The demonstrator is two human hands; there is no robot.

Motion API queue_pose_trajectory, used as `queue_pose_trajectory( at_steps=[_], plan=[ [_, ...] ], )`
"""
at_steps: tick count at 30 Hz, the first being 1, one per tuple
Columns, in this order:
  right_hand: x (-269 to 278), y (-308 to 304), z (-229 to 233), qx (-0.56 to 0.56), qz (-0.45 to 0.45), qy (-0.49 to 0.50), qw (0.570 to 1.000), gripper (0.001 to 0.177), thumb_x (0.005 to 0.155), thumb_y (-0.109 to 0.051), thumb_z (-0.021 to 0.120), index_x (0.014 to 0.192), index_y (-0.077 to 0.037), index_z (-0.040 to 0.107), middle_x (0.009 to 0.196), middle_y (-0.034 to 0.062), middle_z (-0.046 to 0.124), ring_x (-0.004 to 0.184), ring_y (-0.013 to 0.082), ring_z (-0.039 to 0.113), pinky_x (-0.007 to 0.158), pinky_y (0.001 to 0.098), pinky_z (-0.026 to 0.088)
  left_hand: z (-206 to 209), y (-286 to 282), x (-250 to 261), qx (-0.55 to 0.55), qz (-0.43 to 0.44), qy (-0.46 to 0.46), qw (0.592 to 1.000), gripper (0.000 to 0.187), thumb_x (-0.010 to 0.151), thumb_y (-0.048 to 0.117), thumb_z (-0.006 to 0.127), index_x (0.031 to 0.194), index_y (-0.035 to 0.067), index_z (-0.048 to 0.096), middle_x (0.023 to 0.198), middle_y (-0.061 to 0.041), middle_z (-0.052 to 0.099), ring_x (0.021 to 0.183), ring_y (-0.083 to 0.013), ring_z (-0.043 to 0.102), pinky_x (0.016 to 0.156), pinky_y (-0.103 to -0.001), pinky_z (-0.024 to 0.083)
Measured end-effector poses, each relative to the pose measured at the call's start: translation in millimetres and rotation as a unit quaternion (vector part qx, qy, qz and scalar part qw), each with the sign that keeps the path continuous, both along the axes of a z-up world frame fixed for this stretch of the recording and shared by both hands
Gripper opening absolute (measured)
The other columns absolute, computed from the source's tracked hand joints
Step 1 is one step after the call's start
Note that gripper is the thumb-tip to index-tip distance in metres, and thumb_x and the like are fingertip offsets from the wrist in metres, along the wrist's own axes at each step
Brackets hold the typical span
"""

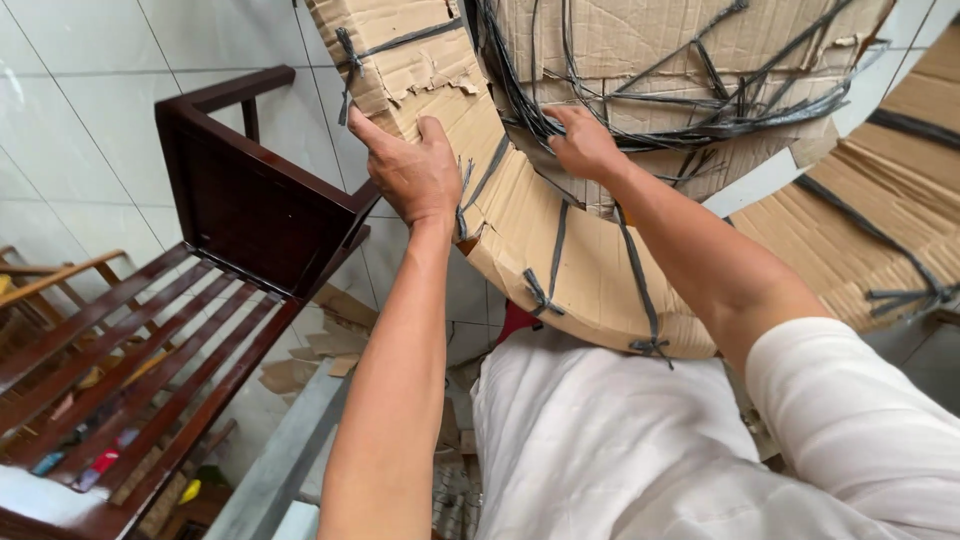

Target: Securing protective cardboard padding to a wooden chair frame using plastic straps by wrapping and tucking them.

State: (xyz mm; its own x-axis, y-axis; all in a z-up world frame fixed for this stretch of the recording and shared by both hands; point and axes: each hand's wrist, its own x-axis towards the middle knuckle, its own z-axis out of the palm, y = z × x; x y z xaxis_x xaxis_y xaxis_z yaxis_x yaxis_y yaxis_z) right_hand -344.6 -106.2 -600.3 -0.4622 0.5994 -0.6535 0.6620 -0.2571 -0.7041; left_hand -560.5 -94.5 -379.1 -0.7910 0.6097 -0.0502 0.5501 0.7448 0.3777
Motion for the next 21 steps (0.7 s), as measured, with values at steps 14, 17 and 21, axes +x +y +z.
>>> queue_pose_trajectory(
  at_steps=[14, 17, 21],
  plan=[
    [-53.9, 46.7, 4.3, -0.095, -0.079, -0.001, 0.992, 0.056, 0.101, -0.021, 0.049, 0.153, -0.004, 0.043, 0.158, 0.0149, 0.041, 0.145, 0.0352, 0.040, 0.120, 0.0472, 0.029, 26.6, 14.7, 5.4, 0.012, -0.031, -0.052, 0.998, 0.065, 0.087, 0.025, 0.062, 0.142, 0.000, 0.038, 0.118, -0.022, 0.071, 0.100, -0.0452, 0.068, 0.086, -0.051, 0.050],
    [-45.8, 53.1, 42.7, -0.127, -0.123, 0.003, 0.984, 0.056, 0.102, -0.024, 0.047, 0.153, -0.004, 0.042, 0.159, 0.0158, 0.043, 0.148, 0.0356, 0.036, 0.121, 0.0490, 0.027, 27.6, 12.4, 6.3, 0.000, -0.035, -0.048, 0.998, 0.069, 0.087, 0.026, 0.062, 0.145, -0.002, 0.037, 0.130, -0.029, 0.067, 0.112, -0.0514, 0.065, 0.093, -0.053, 0.048],
    [-33.3, 62.8, 101.5, -0.085, -0.152, 0.021, 0.985, 0.048, 0.103, -0.029, 0.047, 0.147, -0.012, 0.053, 0.154, 0.0158, 0.048, 0.134, 0.0384, 0.050, 0.110, 0.0569, 0.041, 32.4, 16.6, 6.2, -0.017, -0.023, -0.056, 0.998, 0.068, 0.085, 0.025, 0.061, 0.143, 0.000, 0.037, 0.110, -0.027, 0.072, 0.097, -0.0521, 0.066, 0.080, -0.057, 0.047]
  ],
)
